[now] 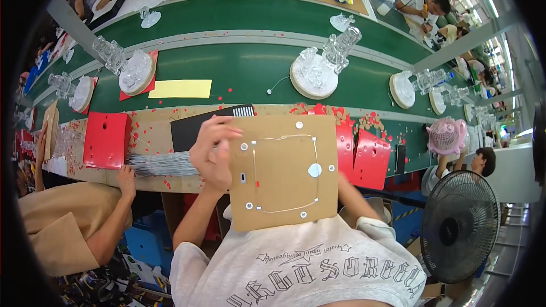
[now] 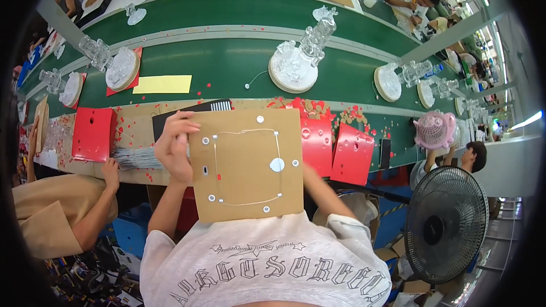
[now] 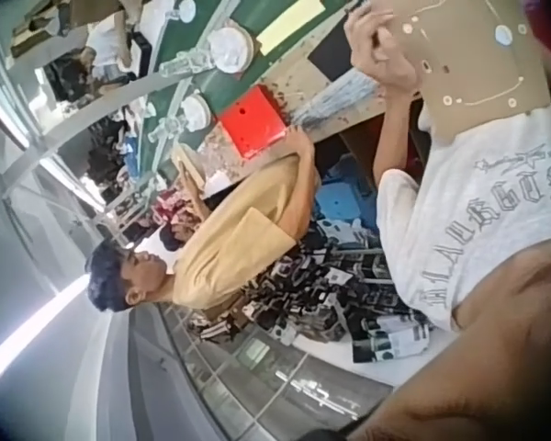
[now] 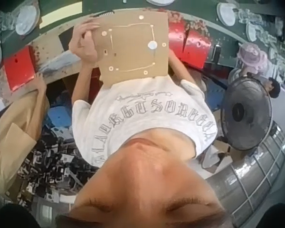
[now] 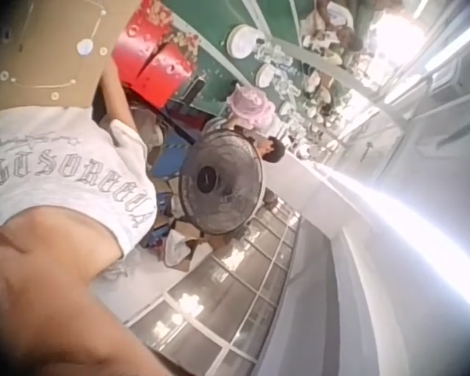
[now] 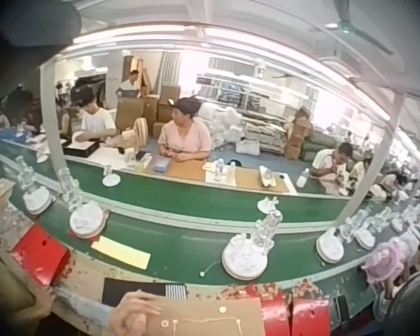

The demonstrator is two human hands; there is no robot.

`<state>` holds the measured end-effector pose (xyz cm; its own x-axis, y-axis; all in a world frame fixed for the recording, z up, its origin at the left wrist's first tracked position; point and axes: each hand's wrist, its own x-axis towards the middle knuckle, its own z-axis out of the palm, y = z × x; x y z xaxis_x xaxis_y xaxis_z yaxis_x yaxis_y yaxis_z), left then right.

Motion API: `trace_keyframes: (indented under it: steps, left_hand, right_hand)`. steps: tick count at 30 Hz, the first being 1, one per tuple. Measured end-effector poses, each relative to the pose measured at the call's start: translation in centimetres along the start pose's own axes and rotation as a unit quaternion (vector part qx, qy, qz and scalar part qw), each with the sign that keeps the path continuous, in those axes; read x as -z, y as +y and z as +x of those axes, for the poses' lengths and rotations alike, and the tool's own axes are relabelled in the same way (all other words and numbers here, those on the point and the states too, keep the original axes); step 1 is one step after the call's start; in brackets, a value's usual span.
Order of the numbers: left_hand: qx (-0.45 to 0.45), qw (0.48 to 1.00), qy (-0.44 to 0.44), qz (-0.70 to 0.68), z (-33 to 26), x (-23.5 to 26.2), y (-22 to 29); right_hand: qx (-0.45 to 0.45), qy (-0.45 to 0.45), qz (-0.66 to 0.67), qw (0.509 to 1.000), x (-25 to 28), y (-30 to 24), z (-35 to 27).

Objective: Manually assemble small circular components onto a lighting fixture base using a cardboard template on a factory assembly line.

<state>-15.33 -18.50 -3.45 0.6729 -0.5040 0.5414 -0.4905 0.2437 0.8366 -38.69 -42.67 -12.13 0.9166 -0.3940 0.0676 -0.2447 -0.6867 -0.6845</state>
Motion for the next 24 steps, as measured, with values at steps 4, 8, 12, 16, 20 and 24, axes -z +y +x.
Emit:
trace_keyframes:
  steps: [4,8,12,16,20,24]
  left_hand:
    - [0.168,0.916,0.283,-0.228,0.3,-0.7,-4.2]
    - [0.255,0.836,0.427,-0.233,-6.9,12.0,-13.5]
    - [0.340,0.717,0.590,-0.153,-14.4,17.1,-13.6]
    - [0.347,0.670,0.639,-0.148,-18.5,14.0,-12.4]
    - [0.395,0.653,0.624,-0.167,-22.5,10.4,-11.2]
    - [0.434,0.653,0.606,-0.137,-25.2,10.0,-10.0]
  right_hand:
    - [0.064,0.032,0.041,0.997,-4.2,-1.7,2.8]
    - [0.138,0.053,0.098,0.984,-7.3,-2.2,9.3]
    - [0.119,0.020,0.001,0.993,-2.8,-8.2,20.6]
    - [0.071,-0.060,-0.375,0.922,-1.9,-9.6,31.6]
    - [0.083,-0.166,-0.556,0.810,-8.2,-4.8,37.9]
    - [0.061,-0.226,-0.650,0.723,-12.7,-0.3,40.4]
